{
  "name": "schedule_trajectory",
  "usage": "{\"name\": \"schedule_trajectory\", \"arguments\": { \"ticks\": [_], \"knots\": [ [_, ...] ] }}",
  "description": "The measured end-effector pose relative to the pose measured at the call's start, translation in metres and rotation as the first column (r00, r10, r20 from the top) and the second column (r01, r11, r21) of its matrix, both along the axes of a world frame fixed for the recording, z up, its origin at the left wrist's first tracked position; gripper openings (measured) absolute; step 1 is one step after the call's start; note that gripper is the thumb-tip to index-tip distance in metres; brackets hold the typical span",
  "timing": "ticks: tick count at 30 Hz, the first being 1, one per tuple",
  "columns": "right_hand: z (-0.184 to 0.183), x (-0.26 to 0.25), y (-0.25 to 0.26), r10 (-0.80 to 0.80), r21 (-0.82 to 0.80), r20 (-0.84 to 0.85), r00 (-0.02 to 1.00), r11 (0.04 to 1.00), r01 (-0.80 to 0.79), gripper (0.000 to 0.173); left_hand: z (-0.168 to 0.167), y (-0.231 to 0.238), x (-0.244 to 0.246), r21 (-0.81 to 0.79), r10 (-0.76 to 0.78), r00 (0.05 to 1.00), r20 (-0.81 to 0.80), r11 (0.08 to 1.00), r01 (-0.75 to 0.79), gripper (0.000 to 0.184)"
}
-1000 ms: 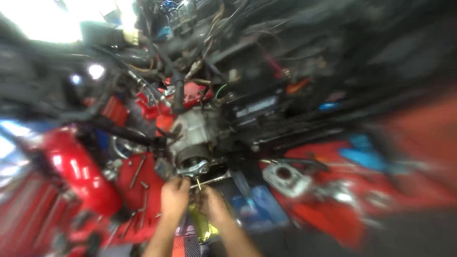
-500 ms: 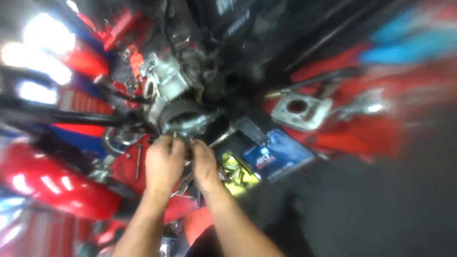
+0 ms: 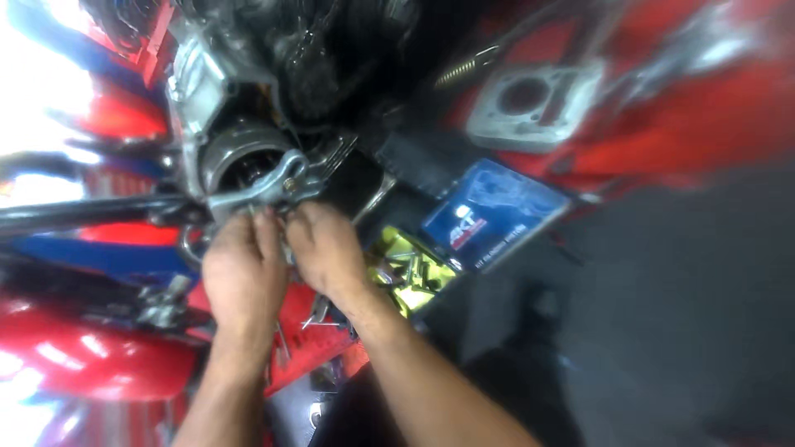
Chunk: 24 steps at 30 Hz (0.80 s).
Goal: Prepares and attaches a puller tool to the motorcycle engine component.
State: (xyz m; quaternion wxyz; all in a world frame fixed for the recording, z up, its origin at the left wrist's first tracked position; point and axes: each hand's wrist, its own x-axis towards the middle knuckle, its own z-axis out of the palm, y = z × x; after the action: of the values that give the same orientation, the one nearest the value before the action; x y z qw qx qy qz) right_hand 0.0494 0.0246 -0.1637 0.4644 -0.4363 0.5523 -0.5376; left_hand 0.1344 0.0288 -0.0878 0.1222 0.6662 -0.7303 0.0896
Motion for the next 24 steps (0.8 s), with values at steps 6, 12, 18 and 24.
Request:
{"name": "schedule_trajectory", "arguments": {
  "ticks": [6,12,18,24],
  "knots": [
    [0.007,0.001,-0.003,0.039,0.011,-0.073,0.997,0.999,-0.039,0.031,0.008,-0.001,-0.005,-0.003,0.047,0.994,-0.100,0.999,-0.047,0.047],
    [0.005,-0.001,-0.002,0.059,-0.011,-0.056,0.997,0.998,-0.060,0.030,0.025,-0.004,-0.014,0.122,0.151,0.989,0.003,0.981,-0.150,0.051],
    [0.006,0.001,-0.001,0.114,-0.012,-0.061,0.992,0.993,-0.115,0.032,0.041,-0.003,-0.026,0.157,0.145,0.964,0.222,0.971,-0.182,0.052],
    [0.005,0.002,0.000,0.128,-0.028,-0.041,0.991,0.991,-0.130,0.030,0.054,-0.007,-0.028,0.224,0.202,0.963,0.177,0.945,-0.240,0.054]
  ]
}}
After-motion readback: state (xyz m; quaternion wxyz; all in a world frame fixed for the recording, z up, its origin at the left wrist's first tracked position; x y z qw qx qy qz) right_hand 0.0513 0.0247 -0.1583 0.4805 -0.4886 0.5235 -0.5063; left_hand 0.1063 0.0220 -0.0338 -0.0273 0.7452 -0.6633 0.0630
